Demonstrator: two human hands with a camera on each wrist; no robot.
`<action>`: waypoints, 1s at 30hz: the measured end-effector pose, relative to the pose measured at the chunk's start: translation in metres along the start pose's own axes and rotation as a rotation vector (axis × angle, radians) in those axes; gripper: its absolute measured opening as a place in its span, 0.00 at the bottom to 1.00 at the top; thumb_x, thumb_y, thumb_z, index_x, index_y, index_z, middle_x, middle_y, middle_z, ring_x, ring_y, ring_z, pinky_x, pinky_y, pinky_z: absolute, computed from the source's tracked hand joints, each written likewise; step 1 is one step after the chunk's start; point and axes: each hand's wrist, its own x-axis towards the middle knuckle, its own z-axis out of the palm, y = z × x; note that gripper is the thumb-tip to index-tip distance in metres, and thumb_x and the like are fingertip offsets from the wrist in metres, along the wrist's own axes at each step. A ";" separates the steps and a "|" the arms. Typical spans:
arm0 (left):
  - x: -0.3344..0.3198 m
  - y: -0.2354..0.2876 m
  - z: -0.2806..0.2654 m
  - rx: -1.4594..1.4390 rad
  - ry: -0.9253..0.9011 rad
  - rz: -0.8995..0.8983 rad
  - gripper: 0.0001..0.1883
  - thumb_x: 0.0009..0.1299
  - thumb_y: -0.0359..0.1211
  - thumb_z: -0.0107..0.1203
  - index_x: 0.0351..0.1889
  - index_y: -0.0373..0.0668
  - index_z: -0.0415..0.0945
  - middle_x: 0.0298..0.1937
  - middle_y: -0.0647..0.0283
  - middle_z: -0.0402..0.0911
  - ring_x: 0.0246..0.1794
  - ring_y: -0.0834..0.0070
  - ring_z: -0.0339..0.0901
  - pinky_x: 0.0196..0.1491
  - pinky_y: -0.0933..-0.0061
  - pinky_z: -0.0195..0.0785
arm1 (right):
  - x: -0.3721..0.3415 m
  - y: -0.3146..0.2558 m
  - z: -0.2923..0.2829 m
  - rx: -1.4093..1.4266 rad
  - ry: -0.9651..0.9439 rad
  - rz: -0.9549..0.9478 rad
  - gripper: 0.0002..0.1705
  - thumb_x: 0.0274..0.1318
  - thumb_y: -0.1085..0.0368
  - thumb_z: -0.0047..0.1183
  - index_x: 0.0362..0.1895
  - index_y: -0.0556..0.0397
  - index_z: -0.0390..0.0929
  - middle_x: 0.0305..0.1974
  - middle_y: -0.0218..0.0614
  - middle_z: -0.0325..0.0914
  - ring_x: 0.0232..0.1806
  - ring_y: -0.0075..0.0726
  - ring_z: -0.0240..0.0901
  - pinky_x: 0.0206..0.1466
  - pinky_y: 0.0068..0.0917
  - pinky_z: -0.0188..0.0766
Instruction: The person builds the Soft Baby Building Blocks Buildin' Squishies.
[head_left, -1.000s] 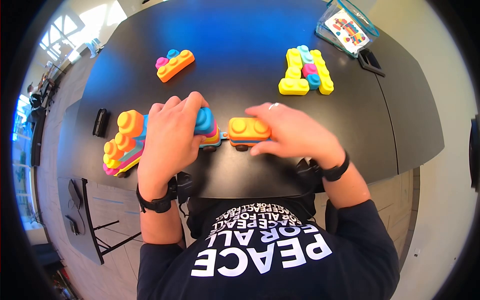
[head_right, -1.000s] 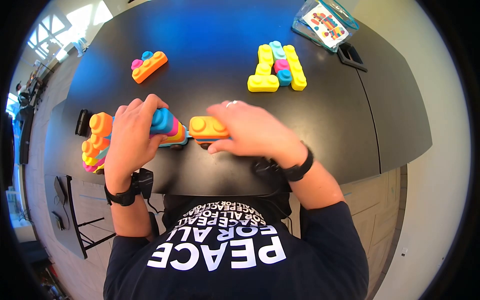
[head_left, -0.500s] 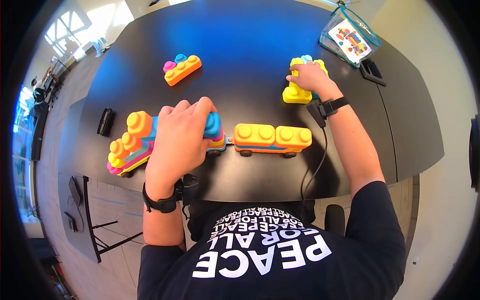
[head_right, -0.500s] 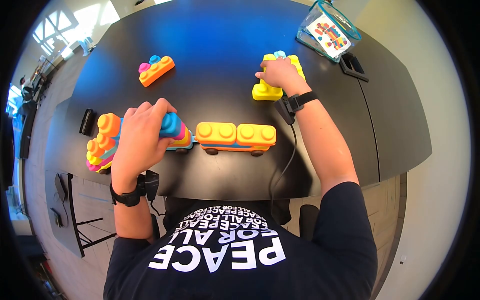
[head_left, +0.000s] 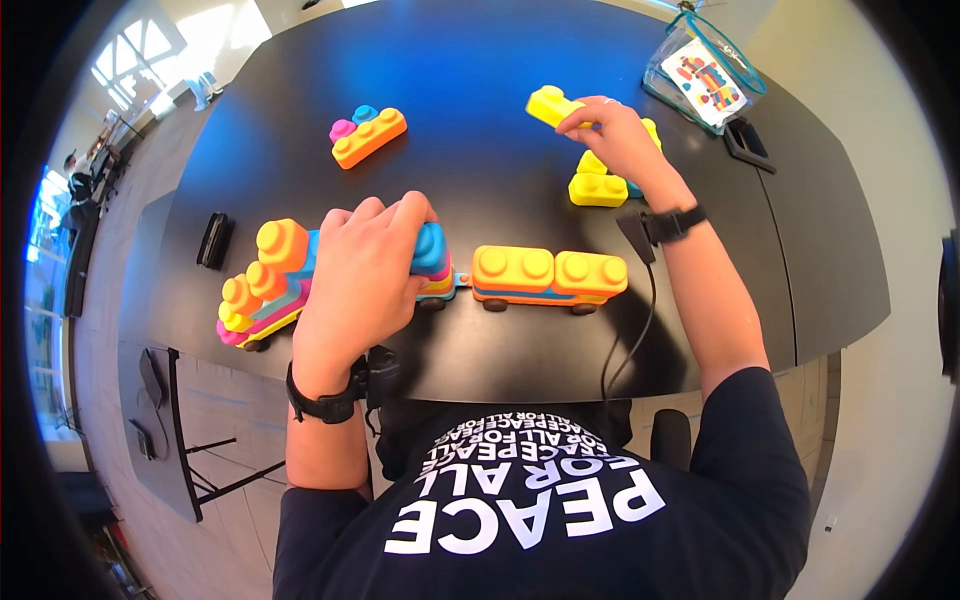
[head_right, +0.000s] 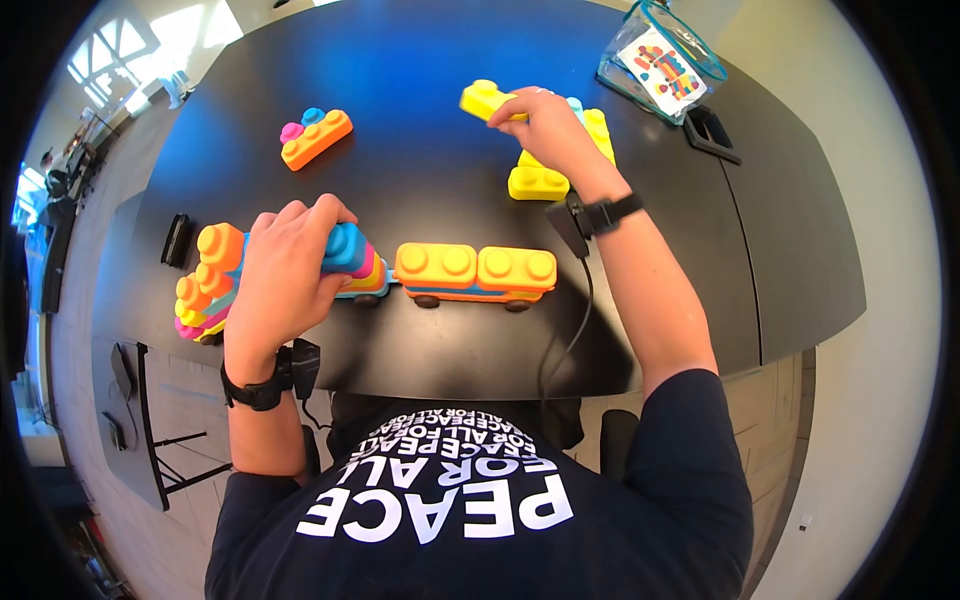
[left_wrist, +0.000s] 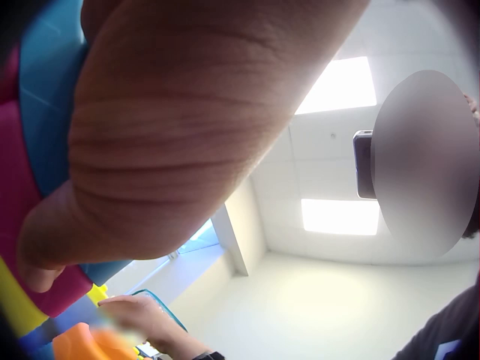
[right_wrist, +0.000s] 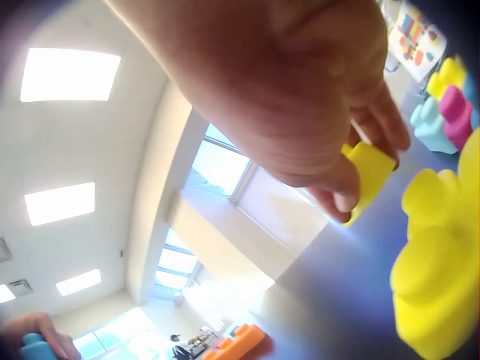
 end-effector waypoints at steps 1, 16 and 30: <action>0.000 0.000 0.001 0.001 0.001 0.001 0.31 0.63 0.28 0.83 0.63 0.50 0.80 0.46 0.63 0.86 0.54 0.56 0.84 0.59 0.52 0.68 | -0.012 -0.020 -0.003 0.106 0.034 -0.099 0.09 0.72 0.73 0.73 0.51 0.47 0.99 0.63 0.50 0.94 0.64 0.56 0.91 0.66 0.47 0.85; 0.001 0.001 0.000 -0.003 -0.003 0.011 0.32 0.61 0.27 0.83 0.62 0.49 0.80 0.48 0.63 0.87 0.53 0.55 0.84 0.59 0.52 0.69 | -0.145 -0.135 0.012 0.214 -0.099 -0.341 0.29 0.68 0.76 0.69 0.71 0.51 0.79 0.68 0.49 0.85 0.71 0.65 0.83 0.75 0.52 0.81; 0.001 0.001 0.000 0.011 -0.011 0.003 0.32 0.61 0.27 0.83 0.62 0.49 0.80 0.48 0.63 0.88 0.54 0.55 0.84 0.60 0.52 0.68 | -0.146 -0.133 0.018 0.013 -0.087 -0.391 0.26 0.67 0.60 0.80 0.66 0.47 0.87 0.79 0.49 0.82 0.77 0.65 0.80 0.79 0.57 0.79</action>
